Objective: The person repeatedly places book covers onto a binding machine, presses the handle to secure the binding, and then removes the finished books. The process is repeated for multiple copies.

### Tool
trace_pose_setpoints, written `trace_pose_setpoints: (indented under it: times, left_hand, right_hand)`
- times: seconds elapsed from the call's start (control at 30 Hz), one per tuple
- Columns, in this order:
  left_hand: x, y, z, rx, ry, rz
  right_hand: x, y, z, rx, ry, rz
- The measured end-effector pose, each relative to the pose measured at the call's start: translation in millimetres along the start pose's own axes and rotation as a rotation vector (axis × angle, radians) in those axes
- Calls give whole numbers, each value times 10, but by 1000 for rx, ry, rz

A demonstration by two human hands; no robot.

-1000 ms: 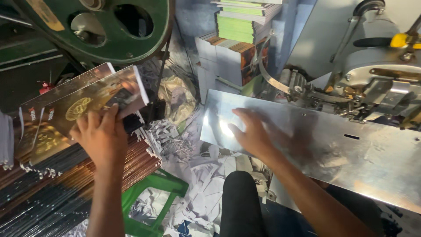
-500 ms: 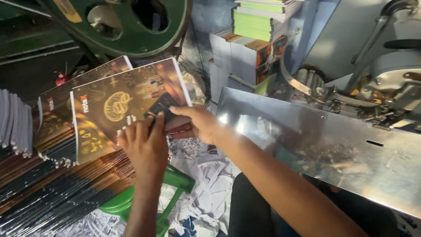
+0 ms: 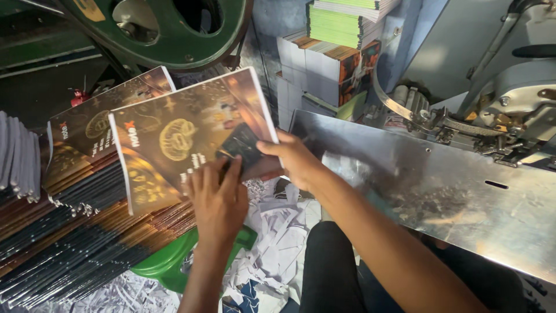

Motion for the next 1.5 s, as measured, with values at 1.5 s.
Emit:
trace_pose_setpoints:
  times: [1.5]
  left_hand:
    - [834, 275, 1155, 696, -1177, -827]
  right_hand:
    - [-329, -1479, -1903, -296, 104, -295]
Point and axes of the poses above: each hand's wrist, its own y-axis towards the middle knuckle, its own z-axis out of the palm, x = y × z, the point moved 5 cm from there along y, towards the middle knuckle, and after that the axes turned 2 degrees about y, right-handed, at the moved point
